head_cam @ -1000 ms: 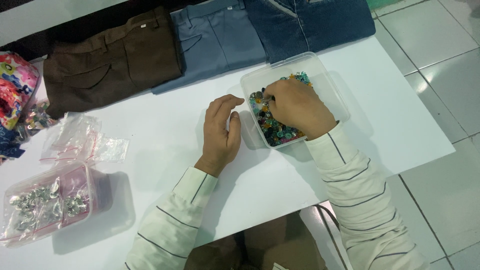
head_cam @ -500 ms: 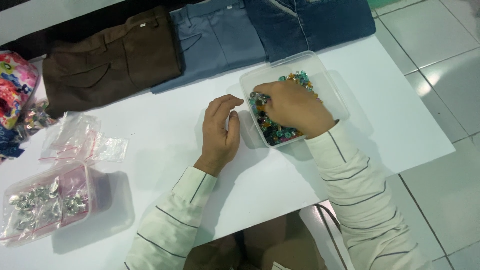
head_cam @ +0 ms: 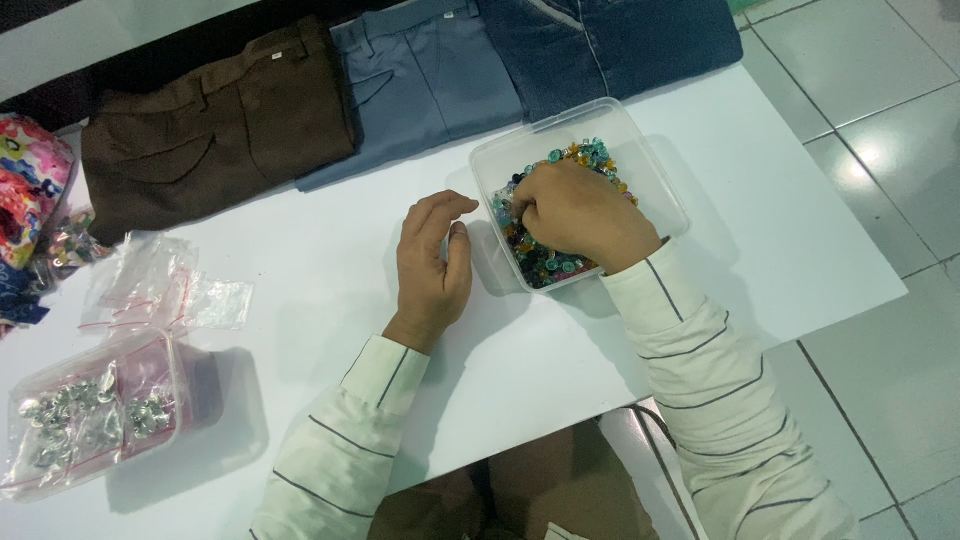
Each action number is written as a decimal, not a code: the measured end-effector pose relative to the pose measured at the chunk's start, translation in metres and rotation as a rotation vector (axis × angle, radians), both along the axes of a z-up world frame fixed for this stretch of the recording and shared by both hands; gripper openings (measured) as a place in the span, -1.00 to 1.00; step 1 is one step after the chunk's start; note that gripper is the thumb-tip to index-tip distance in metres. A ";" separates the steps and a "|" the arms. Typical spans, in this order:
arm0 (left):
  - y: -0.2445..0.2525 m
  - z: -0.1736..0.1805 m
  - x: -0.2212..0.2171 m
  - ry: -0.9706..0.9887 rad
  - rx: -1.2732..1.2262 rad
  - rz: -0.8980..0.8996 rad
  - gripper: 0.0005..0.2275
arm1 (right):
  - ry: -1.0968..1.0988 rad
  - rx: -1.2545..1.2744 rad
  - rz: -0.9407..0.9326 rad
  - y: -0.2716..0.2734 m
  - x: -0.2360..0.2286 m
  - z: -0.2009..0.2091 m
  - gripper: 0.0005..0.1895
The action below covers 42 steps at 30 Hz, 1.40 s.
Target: The person sorts buttons by picking them from a container and placing them into small plastic bags.
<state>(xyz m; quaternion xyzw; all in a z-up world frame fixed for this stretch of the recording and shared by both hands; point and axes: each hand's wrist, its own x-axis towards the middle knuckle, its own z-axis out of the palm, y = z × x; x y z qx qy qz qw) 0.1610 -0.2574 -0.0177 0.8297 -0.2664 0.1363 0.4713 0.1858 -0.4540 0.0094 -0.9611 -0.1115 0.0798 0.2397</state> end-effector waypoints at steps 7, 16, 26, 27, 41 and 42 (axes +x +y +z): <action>0.000 0.000 -0.001 -0.005 -0.009 0.008 -0.74 | -0.009 0.041 -0.013 0.004 -0.006 0.032 -0.69; 0.001 -0.001 0.000 -0.009 -0.030 0.010 -0.74 | -0.112 -0.052 -0.051 -0.001 -0.003 0.026 -0.77; 0.001 -0.003 0.000 0.023 -0.022 0.045 -0.74 | -0.122 -0.124 0.046 0.001 0.014 -0.012 -0.78; 0.001 -0.004 0.000 0.027 -0.023 0.052 -0.73 | -0.119 -0.126 0.044 0.001 0.015 -0.011 -0.79; -0.040 0.025 0.005 -0.149 -0.060 0.041 -0.77 | -0.178 0.604 -0.146 -0.012 -0.022 0.046 -0.86; -0.046 0.024 0.007 -0.088 -0.137 0.039 -0.78 | -0.183 0.656 -0.157 -0.013 -0.019 0.040 -0.87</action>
